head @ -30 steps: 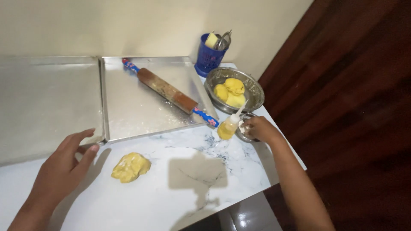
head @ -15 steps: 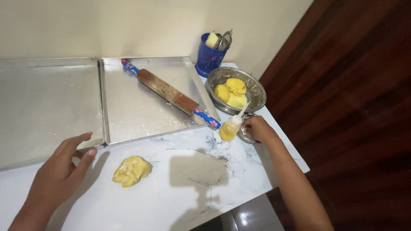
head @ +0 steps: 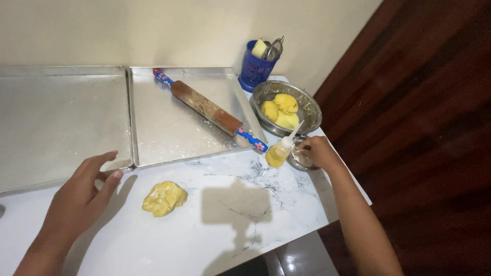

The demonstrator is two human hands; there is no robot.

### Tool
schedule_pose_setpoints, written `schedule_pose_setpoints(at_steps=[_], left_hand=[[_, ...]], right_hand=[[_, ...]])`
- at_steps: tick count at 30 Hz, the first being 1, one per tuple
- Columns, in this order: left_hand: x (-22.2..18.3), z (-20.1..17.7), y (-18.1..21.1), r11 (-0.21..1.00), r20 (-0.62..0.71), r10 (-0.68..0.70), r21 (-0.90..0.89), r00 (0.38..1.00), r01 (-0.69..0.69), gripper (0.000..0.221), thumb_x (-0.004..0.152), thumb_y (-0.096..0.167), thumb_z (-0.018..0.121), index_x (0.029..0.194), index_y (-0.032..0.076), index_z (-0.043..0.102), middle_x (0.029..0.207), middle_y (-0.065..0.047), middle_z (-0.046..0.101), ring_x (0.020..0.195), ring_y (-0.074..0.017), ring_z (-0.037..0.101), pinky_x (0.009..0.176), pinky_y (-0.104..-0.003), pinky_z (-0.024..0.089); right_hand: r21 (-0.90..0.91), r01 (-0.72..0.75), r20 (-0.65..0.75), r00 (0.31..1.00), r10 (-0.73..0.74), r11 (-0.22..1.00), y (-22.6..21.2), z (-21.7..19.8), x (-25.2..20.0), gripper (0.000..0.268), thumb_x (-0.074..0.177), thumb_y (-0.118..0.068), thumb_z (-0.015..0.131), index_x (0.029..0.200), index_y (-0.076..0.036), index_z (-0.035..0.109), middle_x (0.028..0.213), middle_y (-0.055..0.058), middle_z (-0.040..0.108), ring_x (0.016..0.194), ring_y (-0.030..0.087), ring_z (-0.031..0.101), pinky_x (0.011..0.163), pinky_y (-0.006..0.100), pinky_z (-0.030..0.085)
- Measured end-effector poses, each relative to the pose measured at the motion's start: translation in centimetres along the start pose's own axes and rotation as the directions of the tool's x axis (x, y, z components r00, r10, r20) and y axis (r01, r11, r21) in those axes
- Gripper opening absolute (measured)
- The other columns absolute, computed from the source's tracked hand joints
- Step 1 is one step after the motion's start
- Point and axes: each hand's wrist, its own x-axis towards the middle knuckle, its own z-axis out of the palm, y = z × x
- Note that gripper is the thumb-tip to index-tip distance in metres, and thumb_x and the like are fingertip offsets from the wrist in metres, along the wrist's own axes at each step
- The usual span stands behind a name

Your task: Kneading a small portion of yellow dough on a countertop.

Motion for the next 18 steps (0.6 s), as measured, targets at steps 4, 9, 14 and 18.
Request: schedule_pose_setpoints(at_steps=[4,9,14,18], left_hand=[[-0.7,-1.0,1.4,0.998,0.004,0.01,-0.062,1.0,-0.01,0.052,0.099,0.043,0.06,0.146,0.021,0.057,0.134,-0.006,0.066,0.08,-0.0244,0.068,0.076,-0.039,0.056],[-0.6,-1.1,1.6,0.998,0.04,-0.042,-0.048,0.998,0.044,0.051,0.1,0.043,0.06,0.147,0.023,0.055,0.13,-0.006,0.067,0.085,-0.0209,0.073,0.078,-0.039,0.057],[-0.5,-1.0,1.3,0.999,0.027,-0.016,-0.049,1.0,0.017,0.052,0.098,0.04,0.057,0.146,0.021,0.055,0.133,-0.006,0.065,0.087,-0.0207,0.073,0.077,-0.039,0.057],[-0.9,-1.2,1.3,0.992,-0.031,0.059,-0.109,0.998,-0.062,0.05,0.096,0.037,0.059,0.143,0.02,0.057,0.133,-0.005,0.065,0.089,-0.0208,0.072,0.078,-0.038,0.056]], right_hand=[[0.096,-0.014,-0.037,0.999,0.018,0.995,1.0,0.8,0.1,0.024,0.076,-0.004,0.084,0.099,-0.008,0.083,0.093,0.016,0.079,0.075,0.021,0.074,0.073,0.034,0.058],[0.21,-0.311,0.013,0.949,0.315,0.927,-0.4,-0.2,-0.1,0.023,0.081,-0.011,0.086,0.104,-0.009,0.083,0.087,0.01,0.079,0.07,0.012,0.066,0.067,0.031,0.056],[0.483,-0.263,0.01,0.955,0.295,0.835,1.1,0.1,-0.6,0.021,0.084,-0.01,0.083,0.103,-0.003,0.082,0.086,0.006,0.08,0.07,0.008,0.066,0.066,0.026,0.055],[0.475,-0.232,-0.023,0.961,0.276,0.849,2.8,1.9,-0.5,0.022,0.082,-0.009,0.084,0.103,-0.002,0.082,0.085,0.006,0.079,0.069,0.008,0.065,0.063,0.026,0.055]])
